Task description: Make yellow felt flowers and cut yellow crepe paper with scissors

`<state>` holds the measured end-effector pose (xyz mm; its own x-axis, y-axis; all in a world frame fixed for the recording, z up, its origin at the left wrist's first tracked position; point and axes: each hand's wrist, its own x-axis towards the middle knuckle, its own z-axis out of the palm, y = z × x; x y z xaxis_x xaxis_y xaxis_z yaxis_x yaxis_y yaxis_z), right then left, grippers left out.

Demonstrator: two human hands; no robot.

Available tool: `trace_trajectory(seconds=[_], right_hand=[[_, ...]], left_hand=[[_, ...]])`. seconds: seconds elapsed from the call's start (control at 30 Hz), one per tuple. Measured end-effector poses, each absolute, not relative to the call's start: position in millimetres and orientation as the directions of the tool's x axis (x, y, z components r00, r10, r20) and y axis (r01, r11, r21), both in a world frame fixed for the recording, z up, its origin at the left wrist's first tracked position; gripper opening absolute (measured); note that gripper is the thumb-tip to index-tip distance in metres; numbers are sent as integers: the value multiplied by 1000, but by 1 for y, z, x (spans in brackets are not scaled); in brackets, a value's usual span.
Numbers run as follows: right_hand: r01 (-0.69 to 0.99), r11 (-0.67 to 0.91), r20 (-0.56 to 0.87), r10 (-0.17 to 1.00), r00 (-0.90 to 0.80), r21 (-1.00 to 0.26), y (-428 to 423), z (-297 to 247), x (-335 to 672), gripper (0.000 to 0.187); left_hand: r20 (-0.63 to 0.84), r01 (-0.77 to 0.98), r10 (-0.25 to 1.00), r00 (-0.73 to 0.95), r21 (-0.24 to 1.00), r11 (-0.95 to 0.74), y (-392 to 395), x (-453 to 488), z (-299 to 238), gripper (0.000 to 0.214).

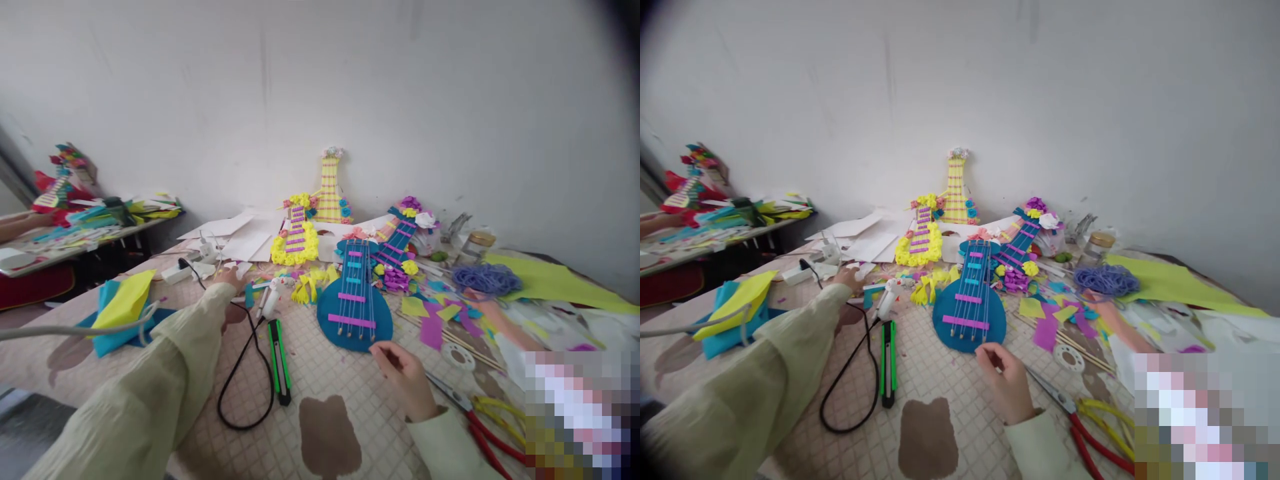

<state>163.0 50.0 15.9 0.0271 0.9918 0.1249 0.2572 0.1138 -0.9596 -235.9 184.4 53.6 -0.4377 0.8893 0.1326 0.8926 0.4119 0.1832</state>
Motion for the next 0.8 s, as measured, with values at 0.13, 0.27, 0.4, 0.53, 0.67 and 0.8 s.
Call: trace_trajectory(seconds=[0.13, 0.27, 0.4, 0.53, 0.67, 0.8], right_hand=[[288, 88, 110, 992, 62, -954, 55, 10, 168, 30], [311, 53, 90, 990, 106, -949, 59, 10, 172, 31], [302, 45, 82, 991, 109, -952, 58, 15, 171, 30], [291, 46, 81, 991, 108, -956, 56, 17, 169, 29], [288, 49, 82, 991, 102, -956, 57, 13, 170, 29], [294, 43, 73, 993, 89, -955, 58, 10, 172, 30]], left_hand=[[116, 851, 847, -519, 168, 498, 202, -254, 36, 34], [112, 843, 840, -531, 174, 509, 207, -274, 35, 34], [123, 851, 847, -517, 175, 494, 204, -290, 41, 33], [107, 861, 860, -500, 171, 479, 202, -299, 48, 33], [76, 877, 880, -468, 162, 452, 202, -302, 51, 32], [87, 930, 934, -347, 161, 331, 197, -292, 55, 32]])
